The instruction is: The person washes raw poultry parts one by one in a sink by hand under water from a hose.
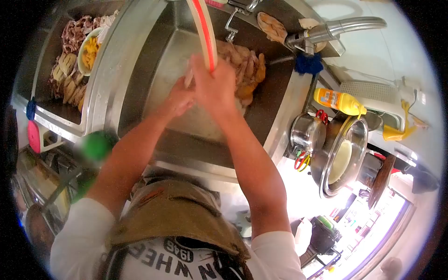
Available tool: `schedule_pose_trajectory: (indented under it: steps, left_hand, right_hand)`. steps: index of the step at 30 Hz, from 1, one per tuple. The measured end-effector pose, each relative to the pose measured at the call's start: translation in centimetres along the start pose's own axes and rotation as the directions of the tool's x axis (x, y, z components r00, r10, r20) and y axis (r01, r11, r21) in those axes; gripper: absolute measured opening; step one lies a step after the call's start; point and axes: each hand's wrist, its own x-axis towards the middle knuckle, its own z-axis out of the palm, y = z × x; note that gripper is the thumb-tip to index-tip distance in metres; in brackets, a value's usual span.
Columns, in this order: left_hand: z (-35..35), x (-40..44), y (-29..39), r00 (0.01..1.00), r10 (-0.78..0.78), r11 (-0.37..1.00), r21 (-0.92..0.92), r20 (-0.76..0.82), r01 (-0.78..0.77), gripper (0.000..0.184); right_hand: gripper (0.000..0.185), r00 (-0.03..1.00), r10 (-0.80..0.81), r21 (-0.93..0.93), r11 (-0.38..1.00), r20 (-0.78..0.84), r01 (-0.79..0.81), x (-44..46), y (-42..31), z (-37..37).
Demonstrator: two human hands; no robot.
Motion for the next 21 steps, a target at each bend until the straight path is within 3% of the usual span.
schedule_pose_trajectory:
  steps: [3,6,9,12,15,18,21]
  left_hand:
    - [1.0,-1.7,2.9,0.995,-0.096,0.973,0.212,0.007,0.092,0.025]
    - [2.4,-1.7,2.3,0.967,0.254,0.921,0.313,-0.027,-0.233,0.024]
    - [2.7,-1.0,2.7,0.989,0.075,0.951,0.308,-0.125,-0.033,0.035]
    - [2.0,0.6,1.2,0.987,0.061,0.965,0.262,-0.15,-0.02,0.04]
    - [-0.2,3.7,-2.8,0.976,0.2,0.975,0.079,0.091,-0.207,0.039]
    - [-2.6,0.3,-1.0,0.999,-0.028,0.846,0.534,0.043,0.001,0.039]
    - [-6.2,-1.1,-1.4,0.99,-0.06,0.837,0.547,0.131,-0.021,0.036]
  right_hand:
    - [0.035,1.0,-0.024,0.032,0.999,0.015,0.024,-0.2,0.0,0.3]
    - [0.034,1.0,-0.021,0.093,0.996,0.011,0.019,0.1,0.1,0.7]
    - [0.034,0.996,-0.048,0.025,0.998,-0.075,0.05,1.0,1.2,0.5]
    - [0.037,0.995,0.099,-0.055,0.994,-0.009,-0.099,0.0,1.4,0.7]
    - [0.038,0.978,0.209,-0.06,0.976,0.012,-0.208,-0.3,1.0,-1.2]
    - [0.039,0.958,0.288,-0.172,0.944,0.01,-0.282,0.1,2.8,-3.8]
    - [0.041,0.94,0.342,-0.345,0.884,0.014,-0.316,-0.1,2.2,-5.1]
